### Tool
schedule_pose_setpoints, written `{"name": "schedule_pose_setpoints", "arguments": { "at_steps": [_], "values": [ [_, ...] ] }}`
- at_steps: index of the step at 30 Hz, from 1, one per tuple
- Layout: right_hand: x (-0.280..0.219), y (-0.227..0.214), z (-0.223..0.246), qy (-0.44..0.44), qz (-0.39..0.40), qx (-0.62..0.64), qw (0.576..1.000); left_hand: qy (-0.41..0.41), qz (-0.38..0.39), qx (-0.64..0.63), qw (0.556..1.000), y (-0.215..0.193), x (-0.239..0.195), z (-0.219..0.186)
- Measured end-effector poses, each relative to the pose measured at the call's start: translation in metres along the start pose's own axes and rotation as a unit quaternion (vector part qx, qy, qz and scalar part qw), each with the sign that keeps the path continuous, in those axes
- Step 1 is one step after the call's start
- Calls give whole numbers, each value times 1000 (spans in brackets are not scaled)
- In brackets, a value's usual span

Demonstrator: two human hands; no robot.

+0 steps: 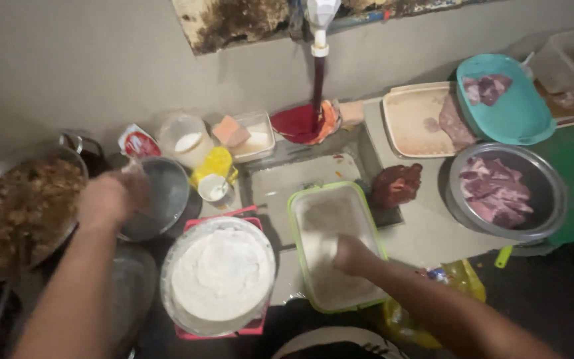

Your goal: The person coats pieces of raw meat in a white powder using their hands. They transfer the meat from a red tray to a metal bowl, then to a green container, ensuring each piece is fully covered.

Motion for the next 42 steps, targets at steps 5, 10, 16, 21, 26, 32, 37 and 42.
{"name": "schedule_pose_setpoints", "arguments": {
  "at_steps": [5,10,16,21,26,32,37,42],
  "values": [
    [120,101,-115,-17,21,26,999,66,-30,-11,997,-40,-64,-66],
    [95,-19,-64,-58,-59,194,978,246,-17,-132,960,-57,-150,-161],
    [123,-2,-108,8,-72,-39,997,385,127,-291,867,53,-172,-252],
    [110,1,-117,-16,-41,-135,990,322,137,-203,914,141,-174,-283],
    [101,13,-110,-56,6,-251,966,140,249,-231,930,215,-190,-271],
    [102,25,-82,-103,53,-376,919,141,218,-375,890,265,-183,-258],
    [74,16,-48,-48,150,-365,917,165,154,-249,942,217,-206,-259],
    [85,46,-62,119,231,127,957,171,52,-232,956,217,-205,-255]
  ]
}}
Point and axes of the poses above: each hand's wrist, its own x-axis towards the middle knuckle, its own y-axis out of the palm, z = x × y, the point moved 5 cm from there along x, towards the middle knuckle, and after that the axes turned 13 degrees about z, right-handed, at the moved point
